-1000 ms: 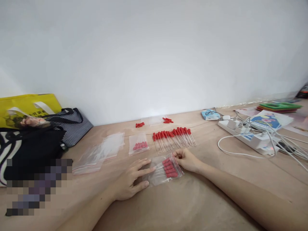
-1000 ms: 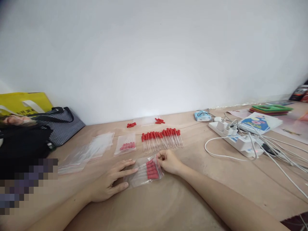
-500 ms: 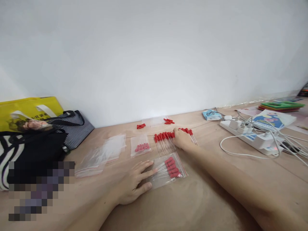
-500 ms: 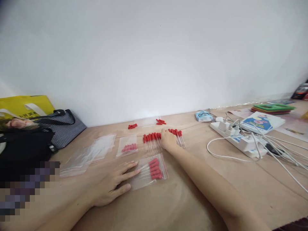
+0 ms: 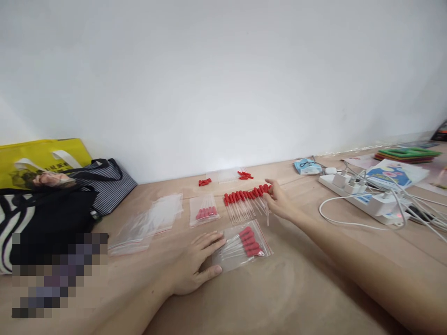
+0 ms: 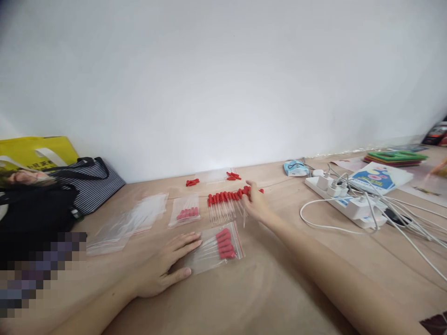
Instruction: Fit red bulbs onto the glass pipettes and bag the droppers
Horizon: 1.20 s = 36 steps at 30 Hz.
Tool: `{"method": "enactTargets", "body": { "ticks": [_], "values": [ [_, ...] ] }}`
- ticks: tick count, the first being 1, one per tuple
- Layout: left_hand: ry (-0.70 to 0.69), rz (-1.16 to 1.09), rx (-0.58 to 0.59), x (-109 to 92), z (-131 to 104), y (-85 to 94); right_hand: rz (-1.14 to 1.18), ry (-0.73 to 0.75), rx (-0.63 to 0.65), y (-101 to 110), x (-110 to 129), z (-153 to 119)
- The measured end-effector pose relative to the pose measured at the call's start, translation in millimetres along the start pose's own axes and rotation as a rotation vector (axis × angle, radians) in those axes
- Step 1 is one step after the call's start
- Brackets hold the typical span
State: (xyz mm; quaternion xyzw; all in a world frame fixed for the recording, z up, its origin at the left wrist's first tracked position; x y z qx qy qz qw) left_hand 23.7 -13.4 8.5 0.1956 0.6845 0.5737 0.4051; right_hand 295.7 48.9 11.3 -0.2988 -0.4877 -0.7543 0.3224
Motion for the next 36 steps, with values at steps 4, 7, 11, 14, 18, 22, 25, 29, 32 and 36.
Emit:
{"method": "enactTargets", "body": {
  "ticks": [4, 7, 11, 14, 18, 22, 25, 29, 32, 36],
  "values": [
    [0.003, -0.002, -0.004, 1, 1, -0.5, 0.465, -0.14, -0.075, -1, -24, -29],
    [0.003, 0.003, -0.006, 2, 1, -1.1, 0.671, -0.224, -0.139, -10, -28, -41],
    [0.02, 0.022, 0.019, 2, 2, -1.2, 0.865, -0.317, -0.131, -20, -24, -45],
    [0.019, 0.036, 0.031, 4, 2, -2.9, 0.963, -0.37, -0.057, -25, -20, -47],
    [-0.003, 0.029, 0.004, 7, 2, -6.3, 1.026, -0.441, -0.017, -26, -21, -51],
    [0.005, 0.021, -0.005, 8, 1, -7.3, 1.027, -0.454, -0.069, -21, -22, -50],
    [0.005, 0.006, -0.016, 7, 0, -6.7, 1.014, -0.428, -0.119, -14, -24, -46],
    [0.009, -0.023, -0.134, 4, 3, -2.9, 0.972, -0.441, -0.173, -6, -31, -42],
    [0.098, -0.079, -0.307, 2, 15, 1.6, 0.911, -0.462, -0.17, -5, -36, -40],
    [0.185, -0.117, -0.346, -4, 44, 0.9, 0.847, -0.437, -0.146, -8, -36, -41]
  ]
}}
Point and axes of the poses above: each hand's wrist, its own z-axis towards the middle knuckle, its own y-axis out of the back of the hand, x = y × z, the point moved 3 cm from there along z, towards the middle knuckle, and after that the axes turned 2 degrees about z, right-handed, at the moved point
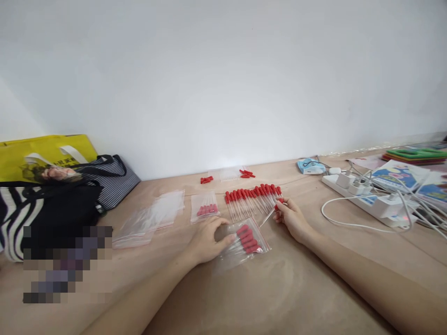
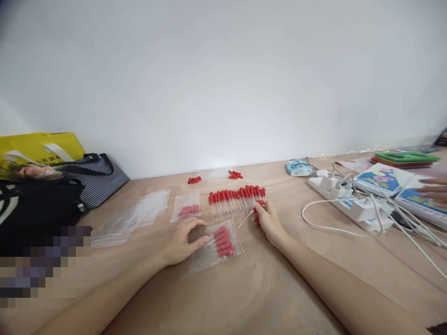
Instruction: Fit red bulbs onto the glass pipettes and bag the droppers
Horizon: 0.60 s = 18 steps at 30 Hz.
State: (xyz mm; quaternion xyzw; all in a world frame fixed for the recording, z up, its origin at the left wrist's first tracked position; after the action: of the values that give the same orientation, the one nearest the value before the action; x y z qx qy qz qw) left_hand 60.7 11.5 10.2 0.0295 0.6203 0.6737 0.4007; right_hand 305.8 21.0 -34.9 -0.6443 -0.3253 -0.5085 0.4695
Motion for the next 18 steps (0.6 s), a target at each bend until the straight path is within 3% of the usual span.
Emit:
{"method": "enactTargets", "body": {
  "ticks": [3, 7, 10, 13, 18],
  "values": [
    [0.099, -0.048, 0.099, -7, 20, -11.3, -0.021, 0.03, 0.032, -3, 0, -2],
    [0.252, -0.134, 0.336, -9, 42, -21.8, -0.033, 0.042, 0.042, -3, 1, -2],
    [0.224, -0.128, 0.505, -9, 47, -20.0, -0.044, 0.042, 0.051, -3, 1, -2],
    [0.173, -0.092, 0.547, -8, 39, -6.9, -0.058, 0.042, 0.057, -4, 2, -3],
    [0.142, -0.018, 0.478, -2, 10, 24.2, -0.079, 0.04, 0.064, -5, 3, -6]
  ]
}}
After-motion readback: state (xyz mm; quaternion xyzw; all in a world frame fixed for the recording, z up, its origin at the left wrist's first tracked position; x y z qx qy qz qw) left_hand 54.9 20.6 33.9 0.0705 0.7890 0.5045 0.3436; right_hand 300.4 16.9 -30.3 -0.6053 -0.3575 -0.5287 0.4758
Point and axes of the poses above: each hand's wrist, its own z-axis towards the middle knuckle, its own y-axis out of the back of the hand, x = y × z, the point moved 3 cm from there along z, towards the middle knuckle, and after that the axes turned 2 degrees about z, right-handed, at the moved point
